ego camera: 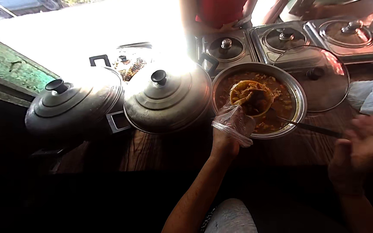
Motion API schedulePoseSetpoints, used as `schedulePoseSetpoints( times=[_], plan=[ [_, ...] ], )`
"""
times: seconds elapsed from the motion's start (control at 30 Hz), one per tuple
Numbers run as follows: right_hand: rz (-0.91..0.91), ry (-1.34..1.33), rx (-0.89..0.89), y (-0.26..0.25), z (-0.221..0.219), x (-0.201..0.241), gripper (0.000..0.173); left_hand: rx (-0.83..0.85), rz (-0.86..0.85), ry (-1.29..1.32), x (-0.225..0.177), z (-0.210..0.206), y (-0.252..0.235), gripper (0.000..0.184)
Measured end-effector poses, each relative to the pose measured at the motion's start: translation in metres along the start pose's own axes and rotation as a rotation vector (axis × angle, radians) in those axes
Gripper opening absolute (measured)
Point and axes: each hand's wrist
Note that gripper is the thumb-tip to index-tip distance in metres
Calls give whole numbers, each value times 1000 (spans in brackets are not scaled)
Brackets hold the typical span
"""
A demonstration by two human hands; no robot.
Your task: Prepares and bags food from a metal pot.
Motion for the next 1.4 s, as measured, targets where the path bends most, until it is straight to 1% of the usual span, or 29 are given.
schedulePoseSetpoints(
  times=[0.03,0.07,0.1,0.13,0.17,0.2,0.23,0.27,0.3,0.33,0.37,0.4,0.47,0.53,0.6,0.63,0.7,0.83,0.87,0.93,0.97,1.1,1.2,1.3,1.4],
  plan=[
    [78,105,-83,4,3,13,72,1,-3,-17,-1,0,0,18],
    [150,169,-118,8,4,30,56,4,-8,-29,-2,-1,0,17],
    [205,181,-82,11,2,50,38,10,-11,-41,-2,0,0,17],
    [240,131,2,13,-5,71,25,16,-10,-44,-2,-1,1,17],
    [208,24,130,17,-17,91,21,16,-8,-48,-1,-1,2,17],
    [98,-120,287,24,-31,107,25,17,-5,-50,0,-1,2,18],
    [-85,-288,447,31,-46,119,28,21,2,-56,2,-1,3,20],
    [-323,-474,578,36,-61,128,29,27,6,-68,4,1,5,22],
    [-579,-661,675,37,-74,132,35,35,5,-94,6,4,6,22],
    [-799,-853,715,37,-87,133,43,40,4,-121,7,6,8,21],
    [-940,-1014,711,36,-96,135,49,47,4,-150,7,9,11,21],
    [-1023,-1146,686,34,-103,138,51,58,8,-167,6,13,14,24],
    [-1114,-1318,598,29,-109,146,56,61,8,-145,5,18,17,24],
    [-1263,-1334,461,23,-112,150,59,44,30,-100,4,19,20,21],
    [-1404,-1256,258,19,-116,152,53,4,59,-69,0,16,22,16],
    [-1420,-1237,176,20,-118,153,49,-3,69,-69,-2,15,23,15],
    [-1398,-1213,104,22,-120,156,45,-3,76,-68,-5,15,25,13],
    [-1325,-1202,113,21,-120,166,41,-11,39,-39,-7,13,28,13],
    [-1291,-1218,115,20,-119,168,36,-3,23,-19,-6,13,28,14],
    [-1202,-1273,162,20,-116,173,22,-2,-2,4,-4,13,27,15],
    [-1177,-1282,163,18,-116,176,21,-4,-4,11,-3,12,28,16],
    [-1180,-1287,41,14,-118,180,18,-14,50,35,0,7,34,17],
    [-1131,-1338,-14,13,-115,170,22,-38,101,35,1,1,40,12],
    [-1085,-1315,-51,8,-108,163,23,-3,107,41,2,4,41,20],
    [-1047,-1256,-56,3,-101,159,23,17,97,32,2,7,41,20]
  ],
)
Point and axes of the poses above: each hand's wrist, its own y-axis away from the middle knuckle, its own z-axis out of the back of the hand, x = y × z, and after that the axes turned 2 degrees about z, right-handed
